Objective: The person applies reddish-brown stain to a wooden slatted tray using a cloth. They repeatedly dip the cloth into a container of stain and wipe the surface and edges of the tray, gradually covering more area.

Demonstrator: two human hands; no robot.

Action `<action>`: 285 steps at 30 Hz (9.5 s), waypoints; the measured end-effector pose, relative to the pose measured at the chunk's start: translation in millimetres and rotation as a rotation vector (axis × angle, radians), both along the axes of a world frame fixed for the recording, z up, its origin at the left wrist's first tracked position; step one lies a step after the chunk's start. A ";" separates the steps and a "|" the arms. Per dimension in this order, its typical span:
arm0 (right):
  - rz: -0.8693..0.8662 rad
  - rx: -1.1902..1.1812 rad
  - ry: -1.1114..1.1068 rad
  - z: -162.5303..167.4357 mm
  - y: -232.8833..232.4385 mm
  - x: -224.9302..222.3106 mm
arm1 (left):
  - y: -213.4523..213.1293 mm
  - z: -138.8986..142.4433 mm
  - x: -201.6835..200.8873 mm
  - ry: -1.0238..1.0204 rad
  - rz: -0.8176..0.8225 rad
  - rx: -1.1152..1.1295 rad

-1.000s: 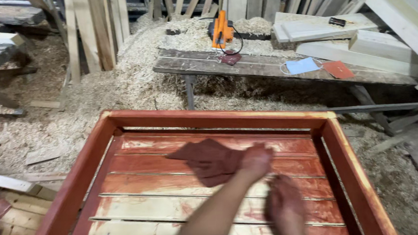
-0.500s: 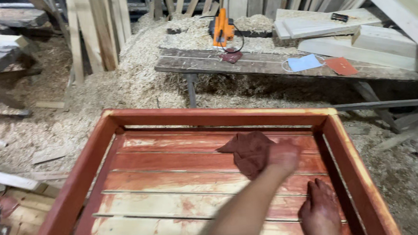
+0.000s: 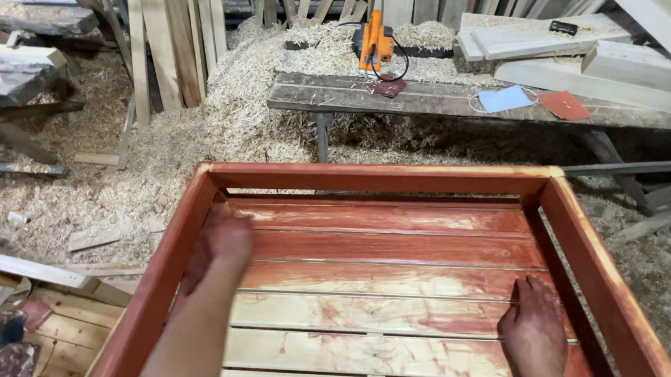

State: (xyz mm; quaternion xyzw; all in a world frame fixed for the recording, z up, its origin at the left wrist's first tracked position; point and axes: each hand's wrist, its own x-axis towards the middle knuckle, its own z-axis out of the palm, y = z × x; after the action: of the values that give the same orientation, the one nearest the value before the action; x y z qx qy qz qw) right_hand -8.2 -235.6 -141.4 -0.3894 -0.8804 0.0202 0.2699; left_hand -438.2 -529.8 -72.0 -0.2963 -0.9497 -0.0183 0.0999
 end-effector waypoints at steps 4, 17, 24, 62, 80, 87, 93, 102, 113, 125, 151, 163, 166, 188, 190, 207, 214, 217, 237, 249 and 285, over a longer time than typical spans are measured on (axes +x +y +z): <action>-0.133 -0.005 -0.203 9.5 -20.1 -15.3 | -31.1 25.8 10.9 -0.031 -0.129 0.045; 0.174 -0.126 -0.352 9.7 -144.6 -122.9 | -58.8 -15.6 6.7 0.035 -0.060 -0.500; 0.172 -0.209 -0.374 20.2 -140.3 -121.9 | -47.7 -6.4 14.0 0.020 -0.059 -0.594; 0.105 -0.265 -0.451 33.0 -158.6 -122.5 | -66.4 -24.7 34.4 0.315 -0.079 0.110; 0.137 -0.253 -0.443 43.0 -148.9 -117.3 | -52.2 -10.1 49.5 0.034 0.028 0.136; 0.148 -0.307 -0.353 40.2 -144.7 -113.5 | 51.6 -49.0 124.2 -0.229 -0.373 0.139; 0.028 -0.474 0.523 13.0 -135.2 -92.8 | 161.1 -14.1 217.0 -0.387 -0.642 0.227; -0.023 -0.308 0.319 -1.8 -120.1 -60.5 | 107.1 -40.3 176.9 -0.188 -0.593 0.309; -0.248 0.026 -0.263 35.3 -47.4 42.3 | -58.0 -12.0 64.3 -0.262 -0.339 0.176; -0.213 0.025 -0.180 19.4 -42.8 61.3 | 134.7 -36.1 209.5 -0.248 -0.914 0.168; -0.198 -0.230 -0.167 38.0 -30.4 84.7 | 308.7 -23.1 374.2 -0.403 -0.763 0.482; -0.244 -0.319 -0.244 51.7 -26.5 87.4 | 252.1 -25.4 331.7 -0.314 -1.004 0.407; -0.232 -0.293 -0.264 48.8 -24.0 88.7 | 296.3 -32.8 358.2 -0.368 -1.038 0.481; -0.215 -0.159 -0.128 24.5 -42.2 94.5 | 302.7 -14.1 393.5 -0.312 -0.728 0.323; -0.203 -0.130 -0.109 24.6 -44.4 94.3 | 278.8 -19.1 374.7 -0.221 -0.745 0.340; -0.203 -0.077 -0.159 8.6 -58.7 83.2 | -84.7 16.2 100.0 -0.355 -0.069 0.033; -0.104 -0.099 -0.117 22.5 -85.1 114.1 | -35.8 -10.7 138.6 -0.216 -0.382 0.210; -0.125 -0.136 -0.103 31.6 -90.8 113.1 | 31.3 -13.7 183.6 -0.275 -0.411 0.032; -0.095 -0.100 -0.024 50.7 -65.8 111.5 | 330.8 4.4 409.3 -0.365 -0.840 0.381; -0.135 -0.150 -0.015 34.5 -81.9 105.6 | 144.4 -20.4 268.5 -0.367 -0.474 0.219; -0.149 -0.106 -0.042 25.3 -81.6 121.0 | 1.8 -15.9 177.7 -0.581 -0.727 0.131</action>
State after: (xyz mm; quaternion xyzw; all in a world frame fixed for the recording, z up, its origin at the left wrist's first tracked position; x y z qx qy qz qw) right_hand 112.8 -317.2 -116.1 -0.4677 -0.8522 0.0384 0.2315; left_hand -260.6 -528.0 -87.9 -0.5854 -0.7698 -0.1942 -0.1645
